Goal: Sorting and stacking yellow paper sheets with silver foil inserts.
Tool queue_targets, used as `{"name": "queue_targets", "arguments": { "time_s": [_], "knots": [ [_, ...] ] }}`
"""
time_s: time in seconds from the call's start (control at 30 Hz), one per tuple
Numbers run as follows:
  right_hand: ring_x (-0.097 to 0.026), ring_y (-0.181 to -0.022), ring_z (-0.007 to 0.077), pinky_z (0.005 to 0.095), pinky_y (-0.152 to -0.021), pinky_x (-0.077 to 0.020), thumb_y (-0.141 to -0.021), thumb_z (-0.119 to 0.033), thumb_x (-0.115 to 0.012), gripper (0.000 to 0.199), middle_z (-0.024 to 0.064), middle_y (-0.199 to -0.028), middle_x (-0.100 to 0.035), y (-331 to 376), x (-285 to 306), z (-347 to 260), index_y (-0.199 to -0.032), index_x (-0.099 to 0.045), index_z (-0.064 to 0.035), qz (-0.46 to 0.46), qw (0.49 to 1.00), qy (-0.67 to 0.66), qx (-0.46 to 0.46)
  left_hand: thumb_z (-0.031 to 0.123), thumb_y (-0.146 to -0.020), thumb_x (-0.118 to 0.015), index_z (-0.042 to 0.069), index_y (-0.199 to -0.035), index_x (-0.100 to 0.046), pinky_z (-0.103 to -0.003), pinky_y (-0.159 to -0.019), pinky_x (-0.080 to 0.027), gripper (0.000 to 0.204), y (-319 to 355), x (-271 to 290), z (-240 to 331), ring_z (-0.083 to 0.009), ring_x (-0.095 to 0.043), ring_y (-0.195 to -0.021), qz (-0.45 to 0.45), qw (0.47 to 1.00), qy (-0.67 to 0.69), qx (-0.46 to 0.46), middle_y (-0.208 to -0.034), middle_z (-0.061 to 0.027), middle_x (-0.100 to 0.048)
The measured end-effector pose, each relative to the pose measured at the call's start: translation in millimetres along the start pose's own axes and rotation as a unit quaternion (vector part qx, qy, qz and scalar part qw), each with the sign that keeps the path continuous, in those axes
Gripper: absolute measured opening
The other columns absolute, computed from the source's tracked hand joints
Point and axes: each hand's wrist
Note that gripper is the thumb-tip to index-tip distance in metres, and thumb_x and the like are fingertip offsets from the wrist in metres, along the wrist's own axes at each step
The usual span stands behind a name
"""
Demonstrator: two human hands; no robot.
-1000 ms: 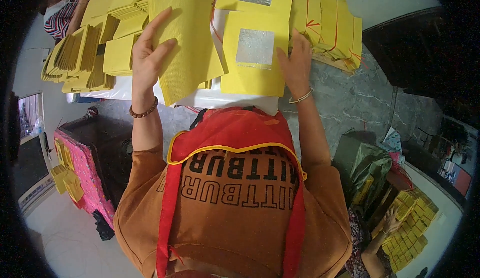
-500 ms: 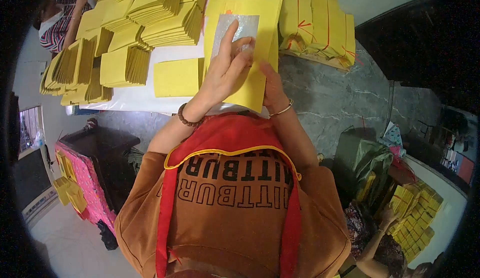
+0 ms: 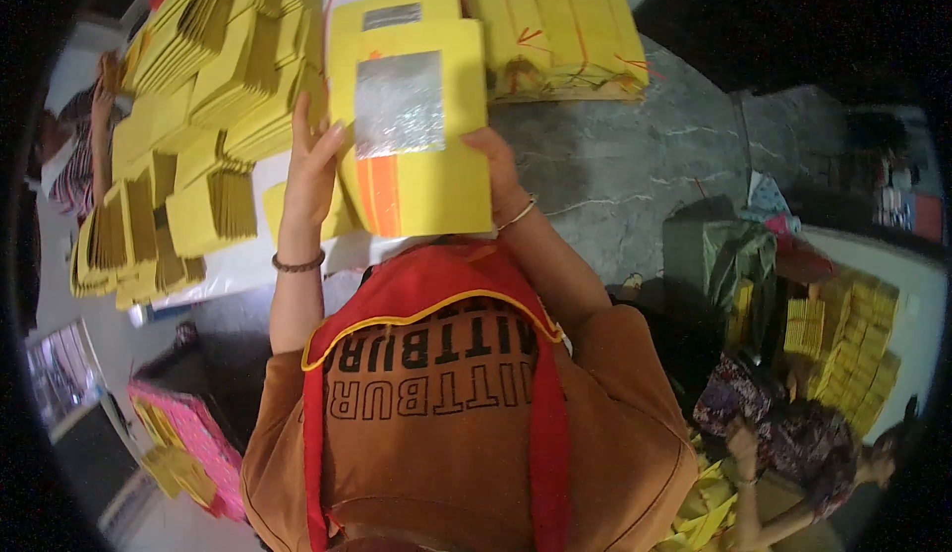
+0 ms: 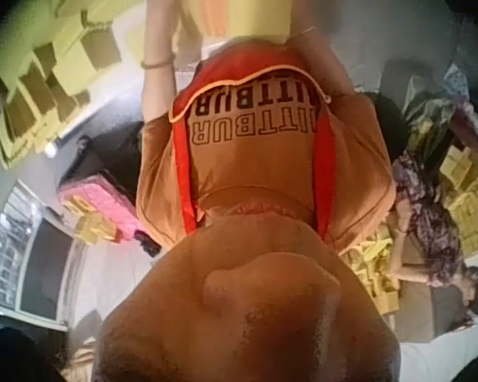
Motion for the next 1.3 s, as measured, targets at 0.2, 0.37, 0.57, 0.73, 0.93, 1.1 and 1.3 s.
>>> {"name": "queue_targets", "arguments": {
  "time_s": [0.2,0.37,0.57,0.73,0.93,1.1,1.3],
  "knots": [
    [-0.057,-0.094,0.0257,0.0359,-0.084,-0.0457,-0.08,-0.022,-0.045,0.046,0.0175,-0.106,-0.056,2.3,13.4,2.7,-0.116,-0.045,0.0063,0.011,1.0,0.009,-0.011,-0.004,-0.078,-0.054,0.0,-0.126,-0.032,-0.03,-0.093,-0.038,0.053,11.8,1.7,-18.4,-0.0184,-0.048,-0.106,-0.108,0.975,0.086,0.173,-0.12,-0.0097,-0.047],
    [-0.051,-0.105,0.021,0.0347,-0.087,-0.0425,-0.079,-0.017,-0.053,0.054,0.0132,-0.117,-0.049,11.6,-9.5,-7.5,-0.127,-0.034,-0.0011,-0.003,0.989,0.136,0.049,-0.004,-0.079,-0.054,0.0,-0.125,-0.034,-0.028,-0.087,-0.039,0.051,14.1,-1.0,-18.2,-0.0161,-0.047,-0.104,-0.122,0.984,0.017,0.125,-0.118,-0.009,-0.048],
    [-0.048,-0.107,0.0162,0.0313,-0.087,-0.0413,-0.084,-0.015,-0.052,0.057,0.008,-0.12,-0.045,6.1,-14.8,-7.8,-0.131,-0.021,-0.0048,0.073,0.973,0.212,0.061,0.004,-0.08,-0.056,0.001,-0.13,-0.029,-0.019,-0.059,-0.039,0.056,20.7,1.1,-10.1,-0.0061,-0.048,-0.075,-0.133,0.985,-0.088,0.071,-0.105,-0.0039,-0.051],
    [-0.049,-0.105,0.0139,0.0295,-0.087,-0.0415,-0.083,-0.015,-0.054,0.057,0.0057,-0.119,-0.046,5.6,-2.0,-5.2,-0.131,-0.025,-0.0063,0.042,0.974,0.219,0.044,0.004,-0.084,-0.053,0.002,-0.131,-0.026,-0.016,-0.054,-0.034,0.054,26.2,11.3,-17.4,-0.0039,-0.042,-0.066,-0.159,0.974,-0.127,0.102,-0.097,-0.0015,-0.051],
    [-0.048,-0.103,0.0144,0.0304,-0.087,-0.0409,-0.078,-0.016,-0.06,0.058,0.006,-0.115,-0.047,10.4,10.1,-1.0,-0.128,-0.033,-0.0052,0.058,0.973,0.201,0.101,0.001,-0.084,-0.049,-0.001,-0.132,-0.022,-0.016,-0.053,-0.033,0.055,26.6,7.7,-24.0,-0.0037,-0.04,-0.064,-0.124,0.981,-0.079,0.126,-0.092,-0.0026,-0.049],
    [-0.052,-0.089,0.0153,0.0313,-0.074,-0.0464,-0.077,-0.011,-0.059,0.05,0.0049,-0.101,-0.051,0.6,11.0,6.8,-0.121,-0.037,-0.0027,0.067,0.969,0.207,0.117,-0.005,-0.08,-0.048,-0.002,-0.129,-0.025,-0.025,-0.086,-0.037,0.055,29.2,4.6,-30.2,-0.0147,-0.046,-0.1,-0.127,0.99,-0.032,0.053,-0.114,-0.0101,-0.046],
    [-0.056,-0.093,0.0137,0.0278,-0.078,-0.0474,-0.085,-0.01,-0.052,0.03,0.0055,-0.106,-0.056,8.9,22.3,-6.7,-0.113,-0.048,-0.002,0.064,0.966,0.241,0.063,-0.009,-0.079,-0.045,0.001,-0.126,-0.032,-0.025,-0.092,-0.032,0.049,26.5,7.6,-42.0,-0.0149,-0.042,-0.109,-0.148,0.988,-0.042,0.013,-0.119,-0.008,-0.045]
  ]
}}
Point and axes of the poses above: each hand's wrist, its own y-axis away from the middle knuckle, its own x-axis out of the back of the hand, z = x × y
